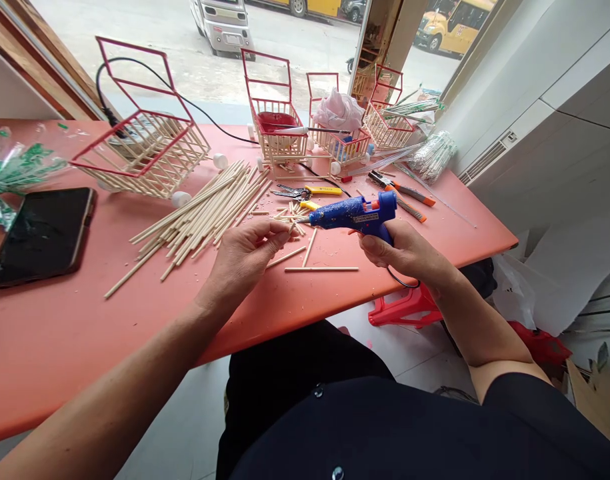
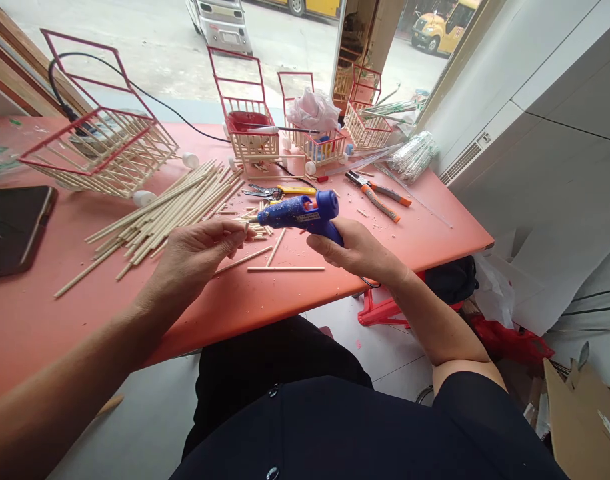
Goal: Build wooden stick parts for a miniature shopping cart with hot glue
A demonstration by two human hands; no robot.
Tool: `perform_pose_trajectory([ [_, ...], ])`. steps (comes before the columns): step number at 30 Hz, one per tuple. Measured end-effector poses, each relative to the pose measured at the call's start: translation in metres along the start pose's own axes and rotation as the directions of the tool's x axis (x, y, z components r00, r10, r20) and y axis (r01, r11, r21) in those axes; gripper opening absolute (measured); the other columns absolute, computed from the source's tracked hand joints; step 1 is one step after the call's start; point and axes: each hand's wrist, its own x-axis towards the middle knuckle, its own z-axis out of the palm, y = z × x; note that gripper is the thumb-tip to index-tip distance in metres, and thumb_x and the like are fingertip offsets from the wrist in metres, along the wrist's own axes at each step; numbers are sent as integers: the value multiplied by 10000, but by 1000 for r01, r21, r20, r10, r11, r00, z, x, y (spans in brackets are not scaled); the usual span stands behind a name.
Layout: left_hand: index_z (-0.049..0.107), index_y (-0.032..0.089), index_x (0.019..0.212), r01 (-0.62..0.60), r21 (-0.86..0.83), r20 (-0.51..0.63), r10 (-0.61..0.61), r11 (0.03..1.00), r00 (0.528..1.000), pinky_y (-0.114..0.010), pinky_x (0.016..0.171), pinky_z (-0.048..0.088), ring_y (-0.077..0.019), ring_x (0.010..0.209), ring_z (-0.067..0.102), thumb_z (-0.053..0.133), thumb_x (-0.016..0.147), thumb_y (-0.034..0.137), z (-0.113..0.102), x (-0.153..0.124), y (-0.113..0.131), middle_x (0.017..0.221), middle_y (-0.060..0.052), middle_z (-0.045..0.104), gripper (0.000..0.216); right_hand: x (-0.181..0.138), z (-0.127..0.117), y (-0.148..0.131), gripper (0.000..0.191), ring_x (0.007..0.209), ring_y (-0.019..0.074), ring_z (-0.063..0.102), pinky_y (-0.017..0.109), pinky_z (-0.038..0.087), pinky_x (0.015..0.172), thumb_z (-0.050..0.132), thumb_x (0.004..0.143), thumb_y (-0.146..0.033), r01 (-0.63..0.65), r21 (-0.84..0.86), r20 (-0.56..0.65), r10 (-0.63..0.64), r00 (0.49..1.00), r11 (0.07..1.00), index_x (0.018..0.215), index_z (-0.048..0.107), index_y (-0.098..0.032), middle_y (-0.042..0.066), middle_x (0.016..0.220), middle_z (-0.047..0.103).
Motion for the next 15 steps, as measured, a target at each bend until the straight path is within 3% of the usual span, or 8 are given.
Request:
perform_pose_trajectory([
  [15,746,240,800,21,25,9,-22,999,1000,-358,902,585,-227,946,746,696,891,287,-1,-1,4,955,-56,824,114,2,-1,-1,630,545,94,441,238,375,482,708,956,-807,16,-77,-41,-19,999,997,812,536,-219,-51,649,479],
])
